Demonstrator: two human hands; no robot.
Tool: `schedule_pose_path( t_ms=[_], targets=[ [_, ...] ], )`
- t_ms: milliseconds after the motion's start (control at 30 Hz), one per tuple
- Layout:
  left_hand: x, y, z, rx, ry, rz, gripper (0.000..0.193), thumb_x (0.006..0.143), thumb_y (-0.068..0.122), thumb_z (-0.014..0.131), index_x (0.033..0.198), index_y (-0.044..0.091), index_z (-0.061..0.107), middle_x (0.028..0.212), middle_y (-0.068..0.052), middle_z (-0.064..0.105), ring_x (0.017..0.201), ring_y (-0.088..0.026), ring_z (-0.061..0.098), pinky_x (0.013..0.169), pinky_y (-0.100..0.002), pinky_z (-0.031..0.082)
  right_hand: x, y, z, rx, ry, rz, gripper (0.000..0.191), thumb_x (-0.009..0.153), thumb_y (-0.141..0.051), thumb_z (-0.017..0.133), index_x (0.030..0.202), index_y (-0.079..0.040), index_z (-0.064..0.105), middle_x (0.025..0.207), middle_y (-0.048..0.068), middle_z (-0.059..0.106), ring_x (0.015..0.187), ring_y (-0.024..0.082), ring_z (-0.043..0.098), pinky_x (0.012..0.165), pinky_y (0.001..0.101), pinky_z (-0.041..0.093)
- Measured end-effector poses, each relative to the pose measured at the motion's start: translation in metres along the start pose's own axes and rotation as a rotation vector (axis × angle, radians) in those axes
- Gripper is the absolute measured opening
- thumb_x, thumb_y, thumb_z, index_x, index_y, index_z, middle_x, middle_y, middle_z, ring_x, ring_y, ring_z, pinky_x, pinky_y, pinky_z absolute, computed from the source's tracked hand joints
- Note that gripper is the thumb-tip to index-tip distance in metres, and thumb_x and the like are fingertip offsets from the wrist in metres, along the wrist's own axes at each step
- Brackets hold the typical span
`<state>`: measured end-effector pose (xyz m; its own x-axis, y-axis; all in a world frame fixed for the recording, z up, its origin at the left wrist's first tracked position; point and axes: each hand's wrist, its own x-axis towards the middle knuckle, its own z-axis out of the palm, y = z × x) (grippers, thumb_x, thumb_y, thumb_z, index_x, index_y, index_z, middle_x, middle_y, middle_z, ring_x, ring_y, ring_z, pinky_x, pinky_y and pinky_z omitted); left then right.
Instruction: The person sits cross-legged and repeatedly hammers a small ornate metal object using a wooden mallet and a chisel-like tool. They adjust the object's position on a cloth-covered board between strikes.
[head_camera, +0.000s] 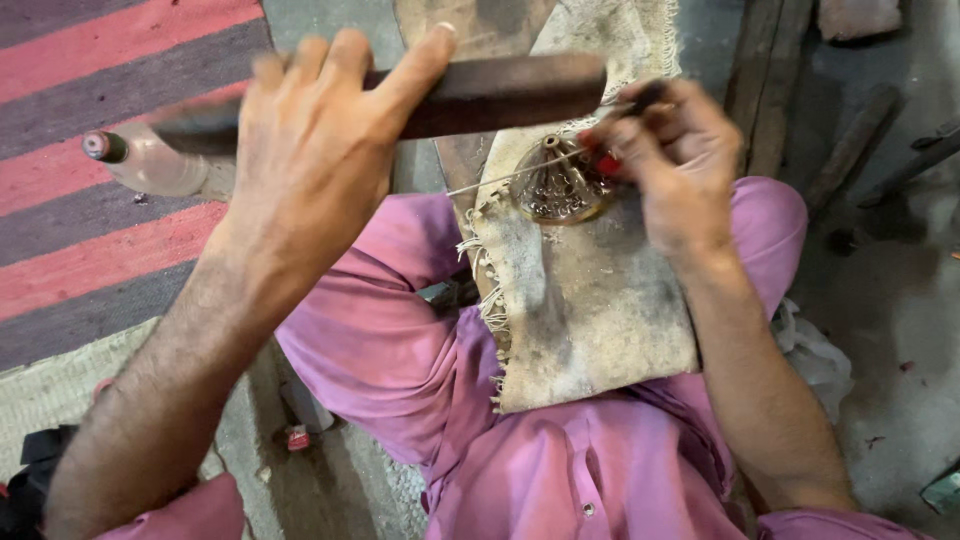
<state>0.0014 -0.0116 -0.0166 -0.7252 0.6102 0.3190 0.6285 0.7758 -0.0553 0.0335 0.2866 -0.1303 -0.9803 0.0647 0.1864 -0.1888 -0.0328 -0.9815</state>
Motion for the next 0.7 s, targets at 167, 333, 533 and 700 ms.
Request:
schedule_pose_path(
  t_ms=[167,333,533,700],
  targets=[
    [-0.017,-0.002,0.016,-0.442,-0.114,-0.208,0.067,0.091,0.007,0.074,0.152,0.016,0.047,0.108,-0.023,0.065,0.095,-0.047,0.066,0.077,-0.052,0.053,0.008,0.003,-0.019,0.086,-0.14,-0.062,0.014,0.113,0.003,0.067,0.126,0.0,0.064,0.106,0.013,0.076,0.101,0.019,0.078,0.088,0.0271,0.067],
    [-0.015,-0.002,0.034,-0.617,-0.009,-0.236,0.065,0.095,0.005,0.074,0.151,0.012,0.043,0.126,-0.026,0.069,0.114,-0.044,0.068,0.092,-0.046,0.057,0.027,0.004,-0.026,-0.065,-0.262,-0.081,0.025,0.107,0.005,0.07,0.131,0.002,0.064,0.103,0.014,0.076,0.098,0.018,0.077,0.089,0.0261,0.067],
    [-0.007,-0.004,0.041,-0.701,-0.033,-0.299,0.063,0.094,0.004,0.073,0.15,0.011,0.045,0.122,-0.023,0.07,0.113,-0.042,0.071,0.092,-0.044,0.057,0.036,0.008,-0.017,-0.144,-0.273,-0.067,0.028,0.103,0.007,0.071,0.13,0.004,0.064,0.107,0.016,0.077,0.101,0.02,0.078,0.092,0.0272,0.066],
    [0.009,-0.006,0.04,-0.668,-0.02,-0.229,0.066,0.094,0.004,0.075,0.151,0.011,0.044,0.128,-0.024,0.068,0.118,-0.043,0.068,0.095,-0.045,0.057,0.039,0.013,-0.021,-0.135,-0.266,-0.107,0.029,0.099,0.009,0.074,0.126,0.004,0.065,0.107,0.016,0.076,0.104,0.021,0.078,0.09,0.028,0.068]
  ],
)
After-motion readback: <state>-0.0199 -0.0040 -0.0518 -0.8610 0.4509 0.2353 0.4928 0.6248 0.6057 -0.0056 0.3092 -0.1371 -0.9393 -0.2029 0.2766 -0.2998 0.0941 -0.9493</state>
